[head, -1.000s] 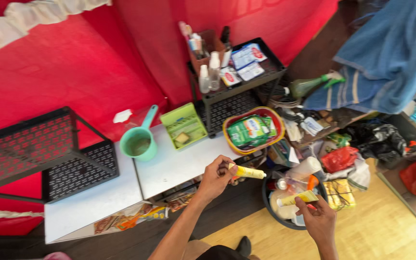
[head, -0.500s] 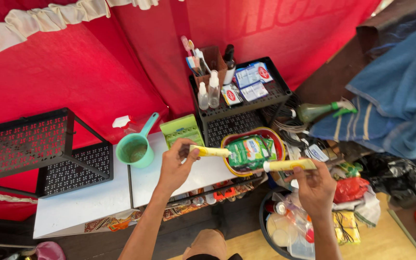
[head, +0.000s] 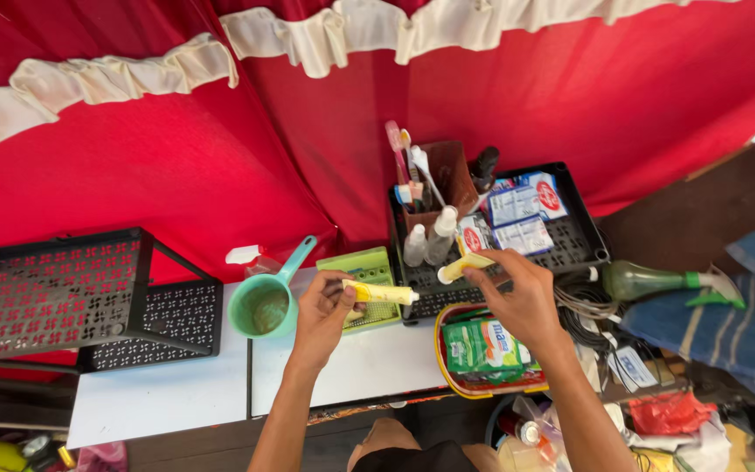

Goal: The person organizes bathroom supplies on a small table by placing toothbrushes into a holder, arranging small bottles, and stacking boxes of soap and other items onto a black plastic shelf. The person handles each item individually and places them in designated spots on the shelf.

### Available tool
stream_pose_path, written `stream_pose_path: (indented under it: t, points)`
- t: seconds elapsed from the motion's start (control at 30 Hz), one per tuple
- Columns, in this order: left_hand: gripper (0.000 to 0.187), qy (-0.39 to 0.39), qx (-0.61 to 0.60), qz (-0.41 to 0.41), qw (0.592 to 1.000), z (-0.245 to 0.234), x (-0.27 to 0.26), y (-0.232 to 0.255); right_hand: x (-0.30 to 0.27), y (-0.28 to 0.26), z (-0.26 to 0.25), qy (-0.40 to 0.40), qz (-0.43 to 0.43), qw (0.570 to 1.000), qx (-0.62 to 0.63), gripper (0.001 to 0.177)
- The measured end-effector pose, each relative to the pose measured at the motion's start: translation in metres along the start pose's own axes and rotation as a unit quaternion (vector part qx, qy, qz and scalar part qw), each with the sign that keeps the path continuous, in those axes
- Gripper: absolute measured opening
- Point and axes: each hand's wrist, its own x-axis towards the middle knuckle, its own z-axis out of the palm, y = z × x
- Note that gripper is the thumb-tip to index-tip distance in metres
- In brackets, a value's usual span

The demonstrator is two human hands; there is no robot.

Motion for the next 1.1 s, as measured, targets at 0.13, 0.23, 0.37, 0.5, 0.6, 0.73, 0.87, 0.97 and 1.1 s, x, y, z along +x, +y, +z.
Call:
stream_pose_path:
  t: [0.13, 0.23, 0.37, 0.5, 0.6, 0.73, 0.87, 0.97, 1.1]
  points:
    - [0.024, 0.039, 0.017, -0.003, 0.999, -0.012, 0.003, 0.0, 0.015, 0.013, 0.019, -0.055, -0.014, 0.998, 0.004, 0.029]
    - [0.024, 0.08, 0.02, -0.018, 0.996, -0.015, -0.002, 0.0, 0.019, 0.02, 0.031, -0.09, -0.026, 0.996, -0.005, 0.028]
    - [0.023, 0.123, 0.022, -0.008, 0.992, -0.012, -0.014, 0.004, 0.022, 0.021, 0.042, -0.113, -0.013, 0.993, -0.019, 0.027]
    - [0.023, 0.168, 0.035, -0.002, 0.985, -0.002, -0.029, 0.01, 0.025, 0.022, 0.05, -0.118, -0.069, 0.991, -0.006, 0.027]
    - [0.022, 0.187, 0.045, -0.003, 0.981, 0.01, -0.038, 0.013, 0.027, 0.023, 0.052, -0.121, -0.074, 0.99, -0.006, 0.028]
    - [0.022, 0.205, 0.04, 0.006, 0.978, 0.025, -0.048, 0.017, 0.03, 0.02, 0.05, -0.133, -0.069, 0.989, -0.01, 0.031]
    - [0.022, 0.195, 0.04, 0.01, 0.98, 0.041, -0.055, 0.02, 0.029, 0.015, 0.036, -0.139, -0.026, 0.99, -0.026, 0.03]
    - [0.022, 0.181, 0.053, -0.001, 0.982, 0.056, -0.052, 0.02, 0.026, 0.015, 0.017, -0.105, -0.011, 0.994, -0.024, 0.031]
    - [0.024, 0.149, 0.057, -0.021, 0.987, 0.088, -0.042, 0.011, 0.017, 0.032, -0.023, -0.174, 0.103, 0.973, 0.11, 0.031]
